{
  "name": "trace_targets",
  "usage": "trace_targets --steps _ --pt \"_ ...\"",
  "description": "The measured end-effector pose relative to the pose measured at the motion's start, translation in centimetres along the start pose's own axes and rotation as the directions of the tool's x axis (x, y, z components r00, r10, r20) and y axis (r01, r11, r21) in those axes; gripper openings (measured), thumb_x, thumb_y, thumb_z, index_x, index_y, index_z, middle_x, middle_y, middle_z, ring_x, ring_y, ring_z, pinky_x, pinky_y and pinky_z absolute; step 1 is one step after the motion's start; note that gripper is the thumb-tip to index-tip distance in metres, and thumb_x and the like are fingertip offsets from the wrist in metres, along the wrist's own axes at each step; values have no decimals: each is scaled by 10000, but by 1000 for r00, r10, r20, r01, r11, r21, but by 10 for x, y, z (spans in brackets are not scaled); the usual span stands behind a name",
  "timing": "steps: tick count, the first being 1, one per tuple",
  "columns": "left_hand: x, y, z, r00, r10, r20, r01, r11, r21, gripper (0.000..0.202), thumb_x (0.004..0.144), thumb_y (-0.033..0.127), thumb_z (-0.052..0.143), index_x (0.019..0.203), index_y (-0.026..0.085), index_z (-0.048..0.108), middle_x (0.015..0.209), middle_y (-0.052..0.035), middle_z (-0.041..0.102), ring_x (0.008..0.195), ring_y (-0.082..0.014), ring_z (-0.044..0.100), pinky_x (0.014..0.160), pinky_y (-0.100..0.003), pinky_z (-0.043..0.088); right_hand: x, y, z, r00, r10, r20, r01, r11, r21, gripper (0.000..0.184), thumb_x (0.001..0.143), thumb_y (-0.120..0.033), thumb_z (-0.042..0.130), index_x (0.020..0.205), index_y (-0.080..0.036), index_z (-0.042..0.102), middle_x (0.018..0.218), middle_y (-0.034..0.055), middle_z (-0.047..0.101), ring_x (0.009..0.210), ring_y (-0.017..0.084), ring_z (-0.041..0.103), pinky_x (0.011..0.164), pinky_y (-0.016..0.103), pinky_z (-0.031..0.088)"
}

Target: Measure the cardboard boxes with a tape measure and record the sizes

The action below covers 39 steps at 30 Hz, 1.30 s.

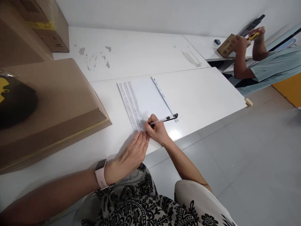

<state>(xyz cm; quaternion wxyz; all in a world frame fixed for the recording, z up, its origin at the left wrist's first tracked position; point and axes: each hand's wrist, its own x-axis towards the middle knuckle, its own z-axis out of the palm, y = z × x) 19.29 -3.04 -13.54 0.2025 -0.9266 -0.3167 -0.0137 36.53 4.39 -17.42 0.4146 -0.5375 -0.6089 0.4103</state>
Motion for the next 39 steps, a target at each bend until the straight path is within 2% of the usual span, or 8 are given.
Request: trace_targets --steps 3,8,14,20,25,29,33,39 --pt "2 -3 -5 1000 -7 28 8 999 -51 563 977 261 421 1435 -60 481 1397 -235 600 1324 -289 538 1197 -420 339 0 0 1 1000 3 1 -3 1000 -13 248 864 -267 618 724 -233 416 591 -70 392 508 93 327 479 260 268" --pt "4 -1 -4 999 -2 53 7 996 -85 552 982 232 406 1438 -72 467 1404 -239 593 1323 -294 540 1149 -402 399 0 0 0 1000 -3 18 4 1000 -16 253 871 -267 610 721 -234 410 604 -65 385 517 96 335 481 261 272" --pt "2 1 1 999 -25 29 29 986 -166 564 968 207 446 1450 -86 440 1413 -261 575 1339 -289 519 1187 -400 342 0 0 0 1000 -10 14 11 999 -47 249 863 -275 615 717 -234 419 608 -62 377 528 100 328 491 264 283" --pt "-1 5 8 1000 -29 -2 28 998 -60 569 994 236 382 1474 -68 411 1416 -235 581 1348 -274 515 1200 -389 325 -1 0 -1 1000 -12 21 13 999 -46 246 866 -261 606 714 -234 414 604 -60 384 531 103 341 493 267 283" --pt "4 1 1 999 -10 41 15 992 -121 554 971 213 426 1442 -77 456 1413 -251 580 1329 -286 537 1162 -396 382 -1 -1 -2 1000 1 16 0 999 -48 234 855 -255 611 718 -235 422 603 -60 388 528 103 344 492 268 288" --pt "5 -2 -3 997 18 77 -14 998 -55 556 980 230 386 1453 -55 455 1423 -227 581 1327 -283 544 1148 -397 406 0 -1 -1 1000 -1 -17 0 999 -50 246 850 -263 616 713 -235 413 607 -60 375 534 104 332 494 265 291" --pt "3 -1 0 998 29 55 -29 1000 -1 570 987 249 368 1457 -68 440 1409 -236 588 1324 -284 548 1163 -397 389 1 0 -1 999 -25 -25 23 997 -78 241 860 -275 611 721 -235 419 611 -57 379 542 106 333 499 266 296" --pt "2 3 4 999 4 36 -3 1000 -15 564 988 243 366 1461 -56 441 1419 -226 581 1334 -279 536 1172 -399 373 0 1 -2 1000 -19 1 19 997 -75 241 863 -236 592 711 -233 405 613 -59 365 548 106 326 506 269 282"
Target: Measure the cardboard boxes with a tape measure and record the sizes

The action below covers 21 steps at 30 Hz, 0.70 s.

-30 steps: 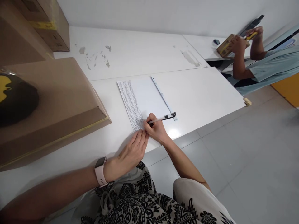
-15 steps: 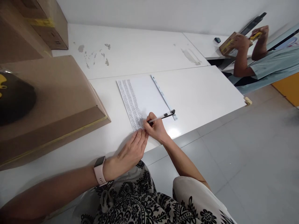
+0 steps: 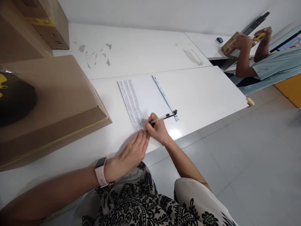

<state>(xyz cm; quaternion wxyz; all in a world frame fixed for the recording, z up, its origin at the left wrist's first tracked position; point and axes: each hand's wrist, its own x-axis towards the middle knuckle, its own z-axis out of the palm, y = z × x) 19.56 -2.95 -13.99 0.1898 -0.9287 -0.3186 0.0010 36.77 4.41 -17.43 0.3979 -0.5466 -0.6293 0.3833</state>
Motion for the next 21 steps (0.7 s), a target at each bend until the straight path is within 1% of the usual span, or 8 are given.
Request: trace_targets --steps 6,12,16,19,21 --pt "1 -1 0 1000 -12 6 13 998 -56 561 980 240 391 1458 -47 450 1408 -226 590 1337 -274 528 1174 -399 365 0 0 0 1000 21 -11 -21 1000 -3 232 858 -238 596 716 -234 412 598 -64 360 536 105 328 502 270 281" --pt "-3 3 6 999 -24 -31 23 999 -41 584 986 242 387 1482 -67 397 1450 -245 545 1368 -284 497 1212 -409 308 1 -1 0 999 8 -38 -8 1000 -9 229 856 -238 598 716 -232 417 612 -61 382 546 103 344 510 267 297" --pt "0 2 3 1000 -1 3 1 999 -39 574 973 232 402 1468 -57 429 1424 -240 574 1345 -285 523 1177 -413 365 1 1 0 1000 14 -22 -15 1000 -4 230 851 -233 600 711 -230 418 600 -66 369 537 99 334 505 261 284" --pt "3 -1 -2 999 10 41 -9 999 -38 572 970 233 400 1460 -58 442 1437 -241 563 1340 -293 529 1152 -412 400 1 2 0 1000 13 -24 -13 1000 4 236 846 -230 605 710 -231 413 596 -69 361 536 98 328 503 260 279" --pt "3 -2 -3 999 7 43 -5 999 -49 567 970 231 404 1455 -60 448 1442 -247 556 1339 -295 528 1147 -414 405 1 3 0 999 14 -33 -14 1000 3 231 843 -224 602 711 -231 413 598 -68 366 537 99 329 504 261 280"
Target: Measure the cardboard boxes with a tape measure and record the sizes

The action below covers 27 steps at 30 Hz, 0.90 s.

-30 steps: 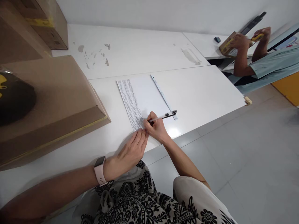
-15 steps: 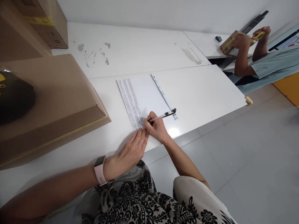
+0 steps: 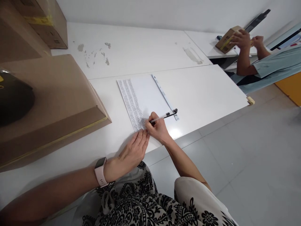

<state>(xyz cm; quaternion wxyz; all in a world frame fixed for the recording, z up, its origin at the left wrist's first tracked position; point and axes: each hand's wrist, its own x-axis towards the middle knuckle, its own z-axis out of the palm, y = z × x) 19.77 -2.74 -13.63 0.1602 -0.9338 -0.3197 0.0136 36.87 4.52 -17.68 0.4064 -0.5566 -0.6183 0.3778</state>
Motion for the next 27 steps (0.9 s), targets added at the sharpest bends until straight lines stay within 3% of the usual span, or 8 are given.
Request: trace_targets --steps 5,12,27 --pt "-2 1 4 998 -17 -53 15 999 -41 586 970 230 438 1465 -83 416 1431 -275 550 1349 -297 511 1182 -419 352 0 0 0 1000 1 -25 -1 1000 -17 226 845 -228 604 714 -231 421 595 -68 364 536 99 324 504 262 276" --pt "0 -1 -3 1000 3 -5 -3 1000 25 555 981 237 382 1458 -38 459 1446 -226 561 1341 -285 530 1141 -408 405 0 0 -1 1000 -7 -29 7 1000 -1 223 849 -201 593 715 -232 418 601 -67 362 545 102 321 514 268 275" --pt "0 -4 -8 1000 15 15 -16 998 60 559 992 249 361 1464 -35 450 1446 -214 567 1346 -283 533 1144 -400 411 1 -2 0 999 -21 -38 19 998 -52 240 854 -216 594 715 -235 400 597 -70 350 539 102 322 511 270 277"
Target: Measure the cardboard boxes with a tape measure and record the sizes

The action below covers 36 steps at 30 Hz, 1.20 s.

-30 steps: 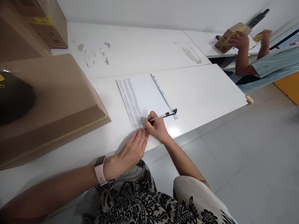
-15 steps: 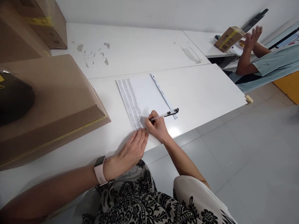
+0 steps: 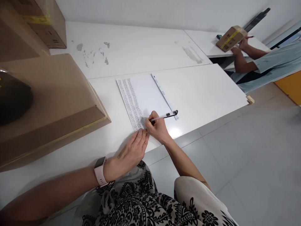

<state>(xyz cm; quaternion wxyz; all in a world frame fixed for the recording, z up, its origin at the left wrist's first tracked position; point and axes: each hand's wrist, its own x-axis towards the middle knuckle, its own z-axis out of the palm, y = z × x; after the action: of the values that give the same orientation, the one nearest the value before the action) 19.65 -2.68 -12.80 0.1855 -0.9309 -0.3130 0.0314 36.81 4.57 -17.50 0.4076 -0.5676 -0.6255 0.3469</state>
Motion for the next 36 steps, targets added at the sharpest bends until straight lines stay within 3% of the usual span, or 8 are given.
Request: trace_targets --steps 22,29,36 --pt "-2 2 5 997 -35 -62 27 993 -111 542 977 223 418 1443 -49 473 1437 -240 564 1347 -291 519 1152 -420 385 0 1 -1 1000 27 -10 -26 1000 11 239 837 -222 606 705 -236 407 582 -65 365 540 107 329 509 270 278" --pt "1 3 7 1000 11 -8 -11 999 -48 562 979 236 401 1459 -52 449 1455 -241 548 1345 -303 528 1138 -421 414 0 0 -2 1000 27 7 -27 1000 7 231 838 -216 602 707 -233 412 586 -66 373 541 103 331 509 266 279" --pt "-2 1 3 999 -15 -44 11 996 -85 548 979 226 415 1449 -50 462 1452 -237 552 1357 -294 514 1148 -418 398 1 1 -2 999 32 -14 -32 999 5 225 833 -216 596 707 -234 411 581 -66 377 544 107 341 510 267 283"
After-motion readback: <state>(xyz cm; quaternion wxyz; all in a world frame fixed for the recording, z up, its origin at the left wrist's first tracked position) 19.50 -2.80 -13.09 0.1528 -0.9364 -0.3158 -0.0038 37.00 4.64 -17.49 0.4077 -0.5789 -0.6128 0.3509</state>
